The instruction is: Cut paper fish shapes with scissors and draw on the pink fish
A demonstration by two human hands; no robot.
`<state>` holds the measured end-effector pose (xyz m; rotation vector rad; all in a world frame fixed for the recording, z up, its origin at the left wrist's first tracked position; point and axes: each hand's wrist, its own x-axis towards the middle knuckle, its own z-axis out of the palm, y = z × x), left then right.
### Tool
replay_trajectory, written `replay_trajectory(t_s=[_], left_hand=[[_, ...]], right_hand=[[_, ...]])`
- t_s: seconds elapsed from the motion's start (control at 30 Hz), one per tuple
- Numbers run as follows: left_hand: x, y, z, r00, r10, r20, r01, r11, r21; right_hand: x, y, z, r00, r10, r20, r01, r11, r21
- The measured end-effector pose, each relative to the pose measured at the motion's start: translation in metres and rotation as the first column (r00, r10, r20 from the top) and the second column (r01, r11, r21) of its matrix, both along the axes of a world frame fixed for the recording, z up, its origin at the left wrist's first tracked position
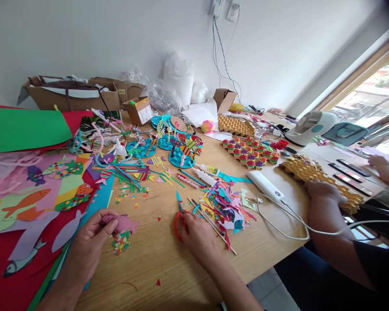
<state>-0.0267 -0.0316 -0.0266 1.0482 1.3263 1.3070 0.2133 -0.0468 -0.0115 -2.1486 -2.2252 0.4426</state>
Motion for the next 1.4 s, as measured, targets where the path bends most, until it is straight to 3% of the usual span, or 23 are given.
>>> replay_trajectory(t_s=[0.1,0.17,0.33,0.43,0.5,0.6,0.67,0.73,0.8,0.93,1.07,1.13,1.3,1.4], left_hand=[[0.0,0.0,-0.002,0.999,-0.036,0.005,0.036,0.999,0.001],[0.002,0.001,-0.003,0.999,-0.03,0.017,0.03,1.0,-0.006],[0.005,0.001,0.004,0.999,0.024,0.036,-0.023,0.999,-0.032],[0.006,0.0,0.009,0.997,0.054,0.051,-0.051,0.998,-0.048],[0.007,0.001,0.011,0.997,0.062,0.048,-0.059,0.997,-0.049],[0.007,0.001,0.01,0.999,0.045,0.03,-0.044,0.998,-0.045],[0.006,0.002,0.007,0.999,0.022,0.029,-0.021,0.999,-0.036],[0.005,0.001,0.002,0.999,-0.012,0.029,0.013,0.999,-0.03],[0.004,0.001,-0.001,0.999,-0.032,0.028,0.032,0.999,-0.029],[0.005,0.0,-0.001,0.999,-0.026,0.018,0.026,0.999,-0.031],[0.005,0.001,0.001,1.0,0.001,0.004,-0.001,1.0,-0.023],[0.004,0.001,0.002,1.0,0.008,0.016,-0.008,1.0,-0.024],[0.004,0.0,0.002,0.999,-0.004,0.034,0.005,0.999,-0.033],[0.005,0.0,0.0,0.999,-0.018,0.037,0.02,0.999,-0.048]], right_hand=[[0.022,-0.012,0.001,0.992,-0.128,-0.006,0.128,0.99,0.054],[0.022,-0.021,0.003,0.991,-0.12,-0.065,0.125,0.989,0.077],[-0.013,-0.032,0.007,0.94,0.207,-0.272,-0.194,0.978,0.073],[-0.024,-0.03,0.003,0.932,0.265,-0.247,-0.257,0.964,0.065],[-0.019,-0.026,-0.001,0.953,0.222,-0.205,-0.219,0.975,0.038],[0.003,-0.021,-0.003,0.993,0.048,-0.103,-0.05,0.999,-0.017],[0.018,-0.021,-0.002,0.995,-0.075,-0.058,0.076,0.997,0.009],[0.026,-0.023,0.0,0.99,-0.121,-0.075,0.126,0.99,0.062],[0.022,-0.026,0.002,0.989,-0.071,-0.13,0.083,0.993,0.083],[-0.008,-0.027,-0.001,0.961,0.15,-0.234,-0.14,0.989,0.055],[-0.029,-0.019,-0.005,0.955,0.23,-0.187,-0.23,0.973,0.021],[-0.023,-0.015,-0.005,0.976,0.169,-0.135,-0.17,0.985,-0.001],[0.017,-0.019,0.003,0.991,-0.132,-0.03,0.133,0.991,0.032],[0.027,-0.03,0.008,0.985,-0.154,-0.077,0.158,0.987,0.043]])
